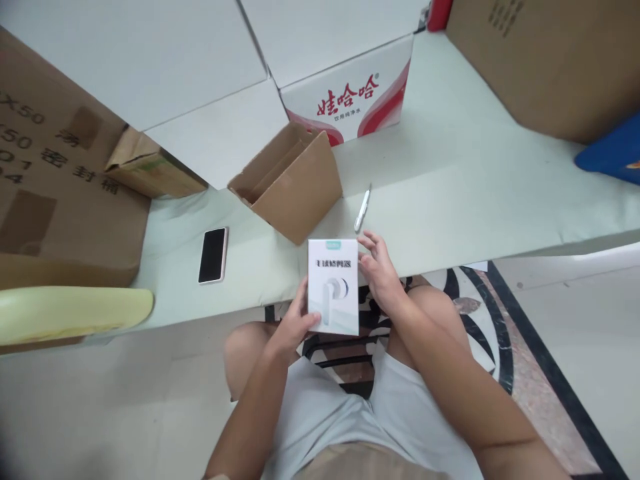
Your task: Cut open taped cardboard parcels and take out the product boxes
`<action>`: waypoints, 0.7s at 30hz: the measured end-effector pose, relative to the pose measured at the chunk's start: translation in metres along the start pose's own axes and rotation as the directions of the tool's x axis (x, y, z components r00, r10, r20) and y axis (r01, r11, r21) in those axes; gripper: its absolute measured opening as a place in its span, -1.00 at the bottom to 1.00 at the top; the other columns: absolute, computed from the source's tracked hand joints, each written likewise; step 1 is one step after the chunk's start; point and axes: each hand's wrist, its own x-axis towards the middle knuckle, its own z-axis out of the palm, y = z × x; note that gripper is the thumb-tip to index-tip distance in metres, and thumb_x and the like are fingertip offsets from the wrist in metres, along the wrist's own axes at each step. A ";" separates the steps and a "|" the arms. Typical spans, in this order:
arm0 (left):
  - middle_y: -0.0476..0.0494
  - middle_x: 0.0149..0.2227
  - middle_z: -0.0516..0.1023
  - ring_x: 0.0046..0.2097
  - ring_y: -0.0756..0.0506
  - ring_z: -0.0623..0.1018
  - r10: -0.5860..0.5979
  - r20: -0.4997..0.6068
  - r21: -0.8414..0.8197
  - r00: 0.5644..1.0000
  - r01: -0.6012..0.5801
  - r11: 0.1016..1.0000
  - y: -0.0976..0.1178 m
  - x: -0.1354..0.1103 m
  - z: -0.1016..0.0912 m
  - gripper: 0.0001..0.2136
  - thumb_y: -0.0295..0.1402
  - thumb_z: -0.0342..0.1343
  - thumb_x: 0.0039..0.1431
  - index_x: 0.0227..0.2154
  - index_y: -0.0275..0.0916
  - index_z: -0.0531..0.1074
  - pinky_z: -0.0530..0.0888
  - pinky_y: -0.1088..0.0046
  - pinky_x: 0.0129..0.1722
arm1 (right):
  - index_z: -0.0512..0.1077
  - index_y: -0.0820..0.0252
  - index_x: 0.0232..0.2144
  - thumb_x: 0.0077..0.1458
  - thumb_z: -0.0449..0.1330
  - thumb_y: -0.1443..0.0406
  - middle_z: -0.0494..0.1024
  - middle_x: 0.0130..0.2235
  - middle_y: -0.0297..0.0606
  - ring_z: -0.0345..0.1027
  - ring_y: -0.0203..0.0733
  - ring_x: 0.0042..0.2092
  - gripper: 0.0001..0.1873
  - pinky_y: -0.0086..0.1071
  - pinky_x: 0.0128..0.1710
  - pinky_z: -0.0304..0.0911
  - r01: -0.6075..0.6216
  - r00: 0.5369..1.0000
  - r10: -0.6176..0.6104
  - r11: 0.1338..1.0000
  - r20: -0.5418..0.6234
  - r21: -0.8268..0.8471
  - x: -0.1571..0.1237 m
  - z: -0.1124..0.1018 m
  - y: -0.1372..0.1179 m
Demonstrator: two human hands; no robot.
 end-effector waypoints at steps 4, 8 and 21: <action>-0.34 0.40 0.32 0.42 -0.41 0.31 0.219 -0.109 0.020 0.970 -0.218 0.976 0.028 -0.002 -0.006 0.04 0.06 0.35 0.04 0.46 -0.13 -0.06 0.31 0.03 0.41 | 0.03 -0.14 0.33 -0.06 0.30 -0.35 0.11 0.44 -0.03 0.33 0.13 0.29 0.06 0.03 0.23 0.36 0.014 0.975 0.015 0.991 0.221 -0.130 -0.018 0.010 -0.003; -0.36 0.33 0.38 0.39 -0.44 0.34 0.451 -0.051 0.170 0.891 -0.437 0.883 0.087 0.011 -0.009 0.01 0.11 0.33 0.05 0.44 -0.11 -0.05 0.42 -0.02 0.32 | -0.06 -0.10 0.39 0.09 0.32 -0.20 0.27 0.39 -0.03 0.28 0.14 0.35 0.02 0.06 0.29 0.33 0.235 0.918 -0.140 0.946 0.372 -0.223 -0.019 0.037 -0.040; -0.24 -0.20 0.59 0.06 -0.29 0.61 0.153 -0.275 0.109 0.949 -0.127 0.986 0.301 0.156 -0.009 -0.70 -0.05 0.11 0.35 -0.22 -0.21 0.47 0.56 0.14 0.02 | 0.44 0.07 -0.04 0.21 0.16 0.01 0.56 -0.22 -0.26 0.49 -0.14 -0.13 -0.62 -0.33 -0.27 0.44 -0.045 0.992 0.035 0.996 -0.121 -0.082 0.175 0.140 -0.192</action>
